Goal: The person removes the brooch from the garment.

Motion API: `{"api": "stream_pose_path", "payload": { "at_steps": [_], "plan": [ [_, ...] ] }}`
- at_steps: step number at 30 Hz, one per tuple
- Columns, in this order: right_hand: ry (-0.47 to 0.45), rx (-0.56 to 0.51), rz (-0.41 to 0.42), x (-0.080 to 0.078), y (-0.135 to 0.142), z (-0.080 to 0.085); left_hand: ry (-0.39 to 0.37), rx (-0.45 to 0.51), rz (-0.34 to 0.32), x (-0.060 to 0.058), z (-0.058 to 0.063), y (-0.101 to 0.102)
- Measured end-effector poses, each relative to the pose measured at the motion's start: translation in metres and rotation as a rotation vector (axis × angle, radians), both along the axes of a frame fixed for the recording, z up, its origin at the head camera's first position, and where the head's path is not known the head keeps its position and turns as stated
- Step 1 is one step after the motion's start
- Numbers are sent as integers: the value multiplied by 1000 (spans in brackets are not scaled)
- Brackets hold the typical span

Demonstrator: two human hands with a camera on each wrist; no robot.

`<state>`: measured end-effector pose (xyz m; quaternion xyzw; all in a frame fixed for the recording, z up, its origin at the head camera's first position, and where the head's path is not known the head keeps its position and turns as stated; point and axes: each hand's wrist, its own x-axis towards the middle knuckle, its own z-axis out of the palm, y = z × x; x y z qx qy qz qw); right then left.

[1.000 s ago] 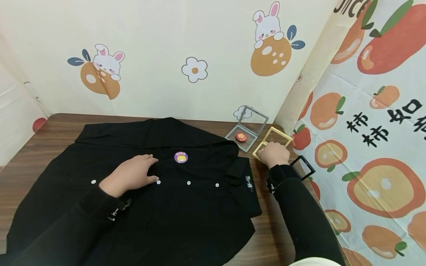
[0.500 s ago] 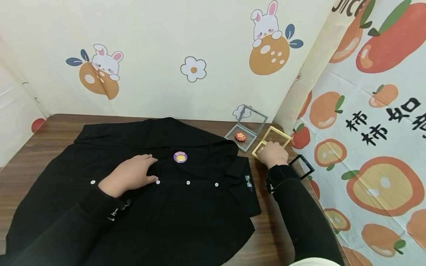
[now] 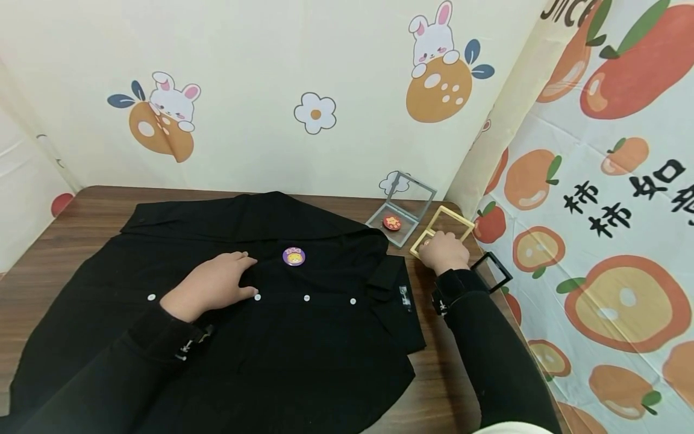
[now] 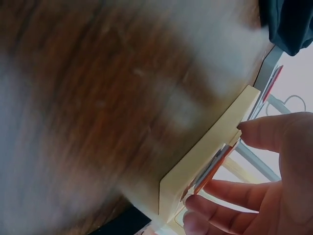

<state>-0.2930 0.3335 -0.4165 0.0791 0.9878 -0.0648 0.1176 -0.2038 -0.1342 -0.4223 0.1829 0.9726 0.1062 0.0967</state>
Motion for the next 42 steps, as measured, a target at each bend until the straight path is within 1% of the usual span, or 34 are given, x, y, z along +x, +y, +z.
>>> {"api": "stream_pose_path", "payload": {
  "at_steps": [3, 7, 9, 13, 16, 19, 21, 23, 25, 28, 31, 33, 35, 37, 40, 42],
  "plan": [
    [-14, -14, -10, 1, -2, 0, -4, 4, 2, 0, 1, 0],
    [-18, -6, -29, 3, -8, 1, -11, 12, 4, 0, 1, 0],
    [-20, 1, -33, 6, -12, 4, -9, 14, 2, 0, 0, -1],
    [-25, -17, -25, 13, -25, 13, -4, 10, 5, 0, -1, -2],
    [4, -65, 1, 19, -38, 21, 0, 7, 4, 1, 0, -2],
    [75, -148, 42, 25, -54, 25, 2, 11, 11, 2, 1, -3],
    [115, -205, 74, 29, -68, 25, 5, 11, 13, 2, 2, -4],
    [133, -251, 102, 33, -81, 24, 7, 9, 14, 2, 2, -4],
    [142, -273, 133, 38, -94, 21, 5, -3, 6, 1, 0, -3],
    [157, -282, 197, 48, -111, 13, 3, -51, -26, -1, -1, 3],
    [179, -251, 289, 56, -128, 7, -18, -110, -66, -3, 5, 8],
    [200, -202, 365, 59, -139, 2, -29, -135, -91, -5, 10, 10],
    [227, -143, 448, 61, -151, 0, -40, -134, -103, -8, 16, 12],
    [257, -71, 530, 61, -162, -2, -34, -120, -116, -12, 19, 15],
    [286, 28, 638, 61, -178, -4, -21, -104, -140, -20, 19, 21],
    [290, 72, 689, 59, -188, -5, -12, -101, -154, -24, 18, 25]
  ]
}}
